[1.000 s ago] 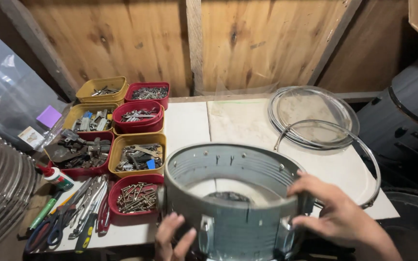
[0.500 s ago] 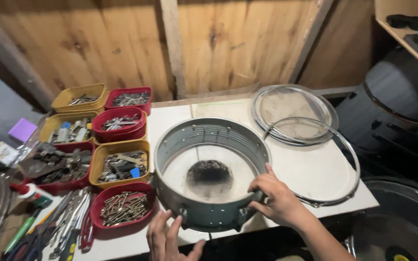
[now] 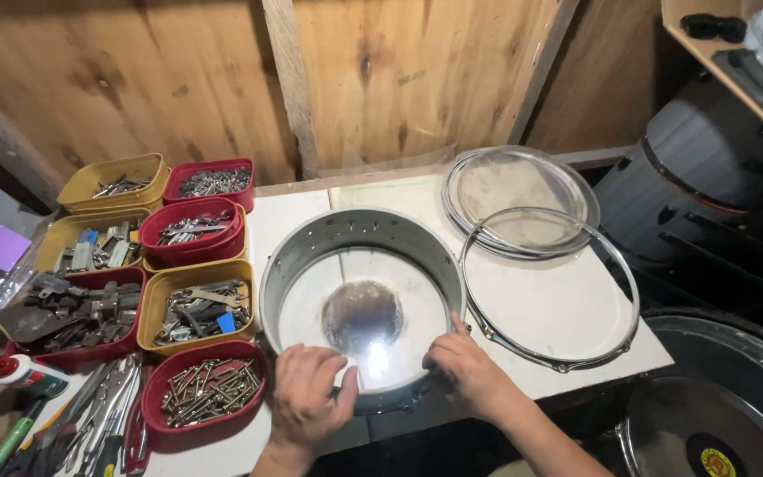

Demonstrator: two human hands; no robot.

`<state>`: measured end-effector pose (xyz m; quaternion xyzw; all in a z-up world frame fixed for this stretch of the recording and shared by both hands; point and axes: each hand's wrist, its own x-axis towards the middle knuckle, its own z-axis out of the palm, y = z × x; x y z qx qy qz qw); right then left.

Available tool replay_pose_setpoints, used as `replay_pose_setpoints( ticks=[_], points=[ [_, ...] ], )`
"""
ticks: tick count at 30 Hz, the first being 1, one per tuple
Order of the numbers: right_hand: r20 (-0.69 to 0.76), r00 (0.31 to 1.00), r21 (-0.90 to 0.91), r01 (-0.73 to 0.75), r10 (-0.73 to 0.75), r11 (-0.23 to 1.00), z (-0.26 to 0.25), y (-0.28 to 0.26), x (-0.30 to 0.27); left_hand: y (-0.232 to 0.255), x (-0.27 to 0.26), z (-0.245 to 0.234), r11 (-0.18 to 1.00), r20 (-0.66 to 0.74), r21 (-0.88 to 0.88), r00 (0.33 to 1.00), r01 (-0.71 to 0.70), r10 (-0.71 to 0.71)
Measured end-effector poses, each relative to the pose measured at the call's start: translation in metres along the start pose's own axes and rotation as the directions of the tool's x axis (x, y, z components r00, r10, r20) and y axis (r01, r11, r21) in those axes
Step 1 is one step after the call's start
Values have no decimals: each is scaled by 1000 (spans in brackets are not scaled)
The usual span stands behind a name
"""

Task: The person uses a green marker to apply substance to the metal lugs and tension rods of a snare drum shell. They then place a clear drum head onto the shell and position a metal rim over it.

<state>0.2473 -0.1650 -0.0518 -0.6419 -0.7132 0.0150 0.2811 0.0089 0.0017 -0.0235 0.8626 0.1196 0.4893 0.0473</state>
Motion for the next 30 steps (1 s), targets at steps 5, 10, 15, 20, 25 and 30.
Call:
replay_pose_setpoints(
  ticks=[5, 10, 15, 20, 25, 30],
  points=[
    [-18, 999, 18, 38, -37, 999, 4, 5, -8, 6, -12, -5, 998, 9, -51, 999, 35, -35],
    [-134, 988, 136, 93, -75, 986, -19, 6, 20, -1, -36, -15, 989, -137, -45, 979, 143, -148],
    [-212, 968, 118, 162, -134, 980, -84, 1, 97, -6, -31, -54, 973, -248, 52, 947, 223, -204],
    [-130, 981, 112, -130, 145, 985, -119, 27, 165, -9, -61, -58, 966, -177, 113, 961, 234, -212],
    [-145, 975, 182, -139, 166, 973, -124, 42, 167, -11, -89, -58, 953, -182, 142, 954, 266, -239],
    [-115, 957, 86, -258, 267, 962, -102, 19, 105, -14, -86, -64, 932, -222, 130, 926, 337, -304]
  ],
)
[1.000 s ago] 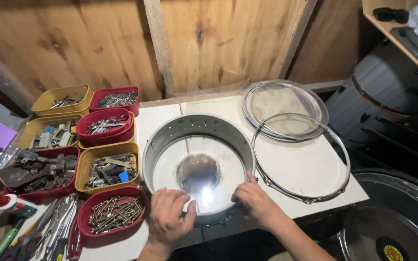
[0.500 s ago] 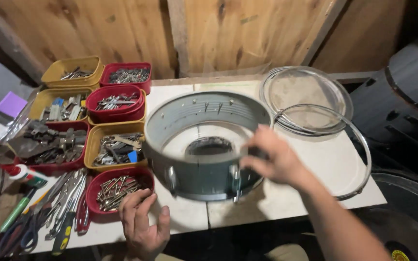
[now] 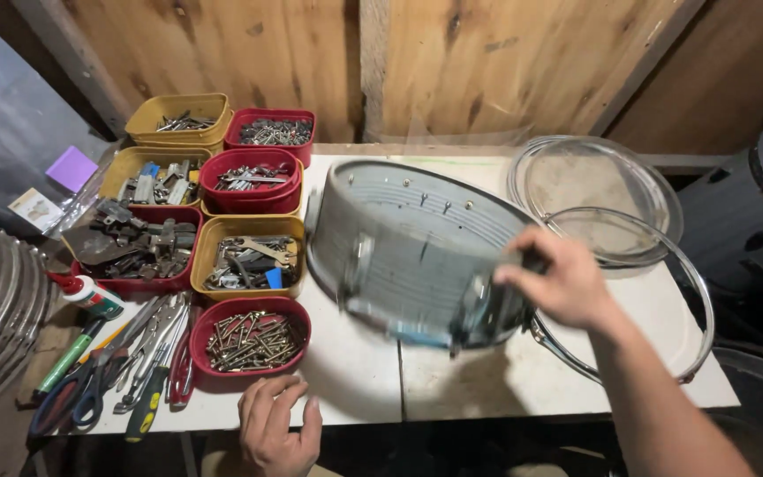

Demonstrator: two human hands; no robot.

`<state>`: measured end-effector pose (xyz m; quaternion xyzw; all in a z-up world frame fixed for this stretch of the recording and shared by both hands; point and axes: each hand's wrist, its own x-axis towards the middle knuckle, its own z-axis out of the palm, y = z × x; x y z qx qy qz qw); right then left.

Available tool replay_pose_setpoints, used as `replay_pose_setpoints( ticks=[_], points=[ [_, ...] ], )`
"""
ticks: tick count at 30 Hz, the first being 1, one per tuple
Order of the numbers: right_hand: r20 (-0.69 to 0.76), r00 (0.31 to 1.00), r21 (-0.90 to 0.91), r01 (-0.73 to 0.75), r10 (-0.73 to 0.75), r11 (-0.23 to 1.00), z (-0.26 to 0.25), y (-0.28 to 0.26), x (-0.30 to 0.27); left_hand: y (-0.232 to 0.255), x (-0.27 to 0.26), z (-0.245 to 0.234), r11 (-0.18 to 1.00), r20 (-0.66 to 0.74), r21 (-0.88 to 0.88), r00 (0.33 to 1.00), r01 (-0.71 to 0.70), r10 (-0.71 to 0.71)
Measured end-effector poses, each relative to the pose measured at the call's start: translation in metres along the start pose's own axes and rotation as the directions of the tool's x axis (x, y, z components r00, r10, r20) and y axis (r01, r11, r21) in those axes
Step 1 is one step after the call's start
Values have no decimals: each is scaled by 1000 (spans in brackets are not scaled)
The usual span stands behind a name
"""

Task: The person uses a green marker to apply substance to the metal lugs and tension rods of a snare drum shell. They then place a clear drum head onto the shell and position a metal rim over it.

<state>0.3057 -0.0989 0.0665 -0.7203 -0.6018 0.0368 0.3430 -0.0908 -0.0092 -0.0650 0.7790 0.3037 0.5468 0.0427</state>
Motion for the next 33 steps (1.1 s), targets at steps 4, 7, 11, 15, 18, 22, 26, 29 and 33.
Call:
replay_pose_setpoints(
  ticks=[4, 7, 11, 15, 18, 22, 26, 29, 33],
  points=[
    [16, 987, 16, 160, -160, 987, 27, -4, -46, 25, 44, 0, 995, -68, -90, 997, -51, 45],
    [48, 968, 37, 243, -245, 969, 40, -16, -69, 39, 67, 3, 979, -28, -161, 992, -122, 119],
    [145, 967, 80, 202, -212, 976, 57, -14, -88, 55, 90, 26, 940, 46, -267, 971, -214, 234],
    [126, 954, 137, 256, -273, 957, 77, -8, -96, 69, 106, 57, 905, 77, -303, 939, -298, 335],
    [131, 943, 116, 292, -306, 949, 85, -8, -102, 64, 97, 82, 899, 151, -315, 919, -305, 364],
    [89, 935, 127, 330, -342, 935, 86, -14, -102, 57, 85, 103, 916, 233, -268, 902, -299, 363],
    [197, 939, 253, 230, -282, 940, 58, -19, -81, 54, 75, 113, 957, 386, -193, 880, -218, 278],
    [181, 966, 275, 129, -183, 953, 33, 6, -45, 51, 71, 119, 979, 437, -120, 877, -166, 202],
    [-39, 930, -18, -367, 366, 930, 17, 76, 24, 50, 70, 120, 992, 520, -54, 846, -111, 123]
  ],
)
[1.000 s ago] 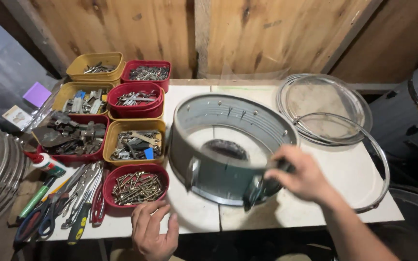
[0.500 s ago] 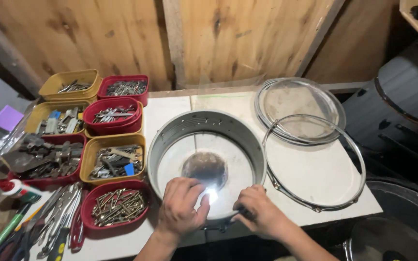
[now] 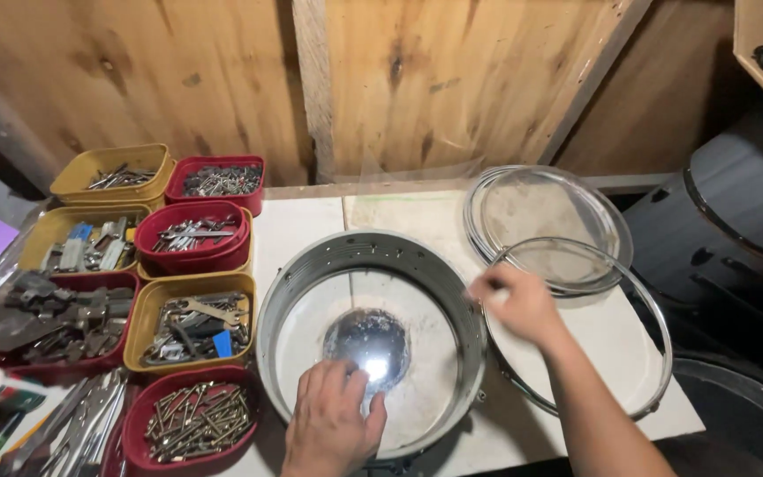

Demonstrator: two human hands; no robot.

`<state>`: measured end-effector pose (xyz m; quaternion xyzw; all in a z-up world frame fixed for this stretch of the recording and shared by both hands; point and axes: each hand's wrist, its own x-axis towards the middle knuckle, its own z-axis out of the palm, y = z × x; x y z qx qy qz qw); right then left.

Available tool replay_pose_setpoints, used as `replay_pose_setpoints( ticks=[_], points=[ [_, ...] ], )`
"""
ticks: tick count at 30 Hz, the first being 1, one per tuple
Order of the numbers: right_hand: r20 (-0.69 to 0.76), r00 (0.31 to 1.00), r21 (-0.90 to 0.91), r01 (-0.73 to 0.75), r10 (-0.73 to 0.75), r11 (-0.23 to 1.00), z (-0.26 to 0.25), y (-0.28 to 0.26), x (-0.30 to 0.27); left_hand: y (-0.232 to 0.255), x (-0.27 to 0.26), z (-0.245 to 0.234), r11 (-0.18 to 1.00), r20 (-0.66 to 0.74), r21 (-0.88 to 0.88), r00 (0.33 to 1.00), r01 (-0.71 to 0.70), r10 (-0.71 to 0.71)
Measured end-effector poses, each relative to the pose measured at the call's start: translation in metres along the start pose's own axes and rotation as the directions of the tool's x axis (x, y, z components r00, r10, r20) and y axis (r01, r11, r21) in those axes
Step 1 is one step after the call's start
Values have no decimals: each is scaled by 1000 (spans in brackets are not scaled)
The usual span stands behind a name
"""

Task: The person uses a green marker to apply substance to the metal lugs and tension rods of a snare drum shell. They then place a clear drum head onto the shell and position a metal rim over it.

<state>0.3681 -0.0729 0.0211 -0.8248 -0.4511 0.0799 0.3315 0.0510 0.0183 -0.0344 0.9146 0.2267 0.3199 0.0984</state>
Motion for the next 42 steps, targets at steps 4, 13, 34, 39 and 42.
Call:
replay_pose_setpoints(
  ticks=[4, 13, 34, 39, 42],
  points=[
    [-151, 957, 99, -235, 248, 967, 20, 83, 94, -4, -1, 9, 1000, -80, 13, 997, -12, 13],
    [-14, 864, 49, -502, 504, 863, 37, 130, 192, -10, -6, 27, 995, 36, 54, 995, 87, -89],
    [-349, 927, 920, 312, -136, -236, -76, -52, -101, 13, 7, -8, 989, -350, 118, 936, 86, -40],
    [65, 997, 587, -74, 45, 806, 21, 39, -160, 3, 0, 0, 986, -364, 160, 931, 34, 27],
    [151, 948, 435, 191, -280, 880, -4, 20, -160, 11, 0, 0, 978, -367, 192, 930, 86, -9]
  ],
)
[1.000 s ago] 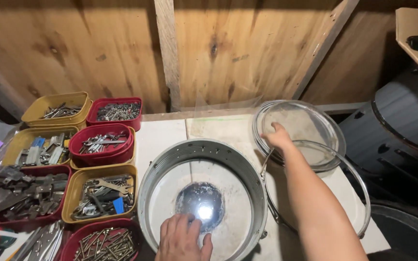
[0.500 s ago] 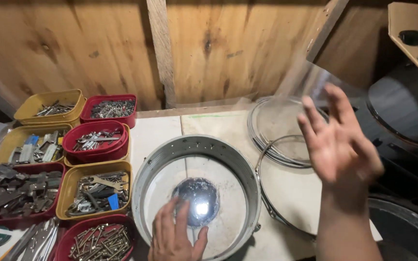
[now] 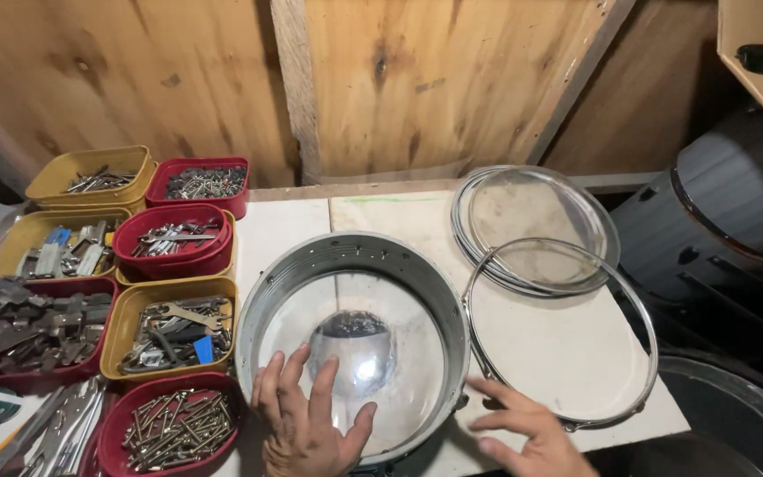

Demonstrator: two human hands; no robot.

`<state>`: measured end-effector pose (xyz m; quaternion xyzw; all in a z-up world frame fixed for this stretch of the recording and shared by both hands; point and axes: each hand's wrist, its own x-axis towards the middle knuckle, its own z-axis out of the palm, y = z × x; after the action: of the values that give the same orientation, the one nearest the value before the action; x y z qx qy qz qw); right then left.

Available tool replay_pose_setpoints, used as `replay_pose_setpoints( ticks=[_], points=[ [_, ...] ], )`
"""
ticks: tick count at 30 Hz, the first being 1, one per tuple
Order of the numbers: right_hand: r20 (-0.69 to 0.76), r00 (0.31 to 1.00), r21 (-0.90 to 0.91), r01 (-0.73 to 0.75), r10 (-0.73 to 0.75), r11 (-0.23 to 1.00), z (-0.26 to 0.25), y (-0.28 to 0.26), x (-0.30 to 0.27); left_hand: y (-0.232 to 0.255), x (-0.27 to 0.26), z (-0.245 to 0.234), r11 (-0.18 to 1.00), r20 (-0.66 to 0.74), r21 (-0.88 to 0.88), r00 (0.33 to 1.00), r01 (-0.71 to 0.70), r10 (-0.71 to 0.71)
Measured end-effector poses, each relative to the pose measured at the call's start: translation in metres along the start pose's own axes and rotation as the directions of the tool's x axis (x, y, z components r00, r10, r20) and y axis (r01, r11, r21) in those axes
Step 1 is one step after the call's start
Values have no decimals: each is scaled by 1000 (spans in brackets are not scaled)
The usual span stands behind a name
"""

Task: The person uses a green marker to apply substance to the metal lugs and tension rods of a snare drum shell. They then place a clear drum head onto the shell and position a metal rim over it.

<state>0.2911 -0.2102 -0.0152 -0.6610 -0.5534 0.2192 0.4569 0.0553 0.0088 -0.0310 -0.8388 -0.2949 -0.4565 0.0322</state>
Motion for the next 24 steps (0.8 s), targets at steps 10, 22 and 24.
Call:
replay_pose_setpoints(
  ticks=[10, 22, 24],
  points=[
    [-364, 894, -332, -387, 262, 860, -51, 89, 141, 2, 10, -2, 999, 102, 15, 994, -43, 41],
    [-17, 842, -977, -128, 540, 170, -26, 164, 293, -8, -15, 30, 993, 202, 20, 972, 116, -118],
    [13, 853, -976, -103, 522, 194, -25, 184, 299, -11, -21, 38, 994, 156, 36, 982, 103, -107]
  ],
)
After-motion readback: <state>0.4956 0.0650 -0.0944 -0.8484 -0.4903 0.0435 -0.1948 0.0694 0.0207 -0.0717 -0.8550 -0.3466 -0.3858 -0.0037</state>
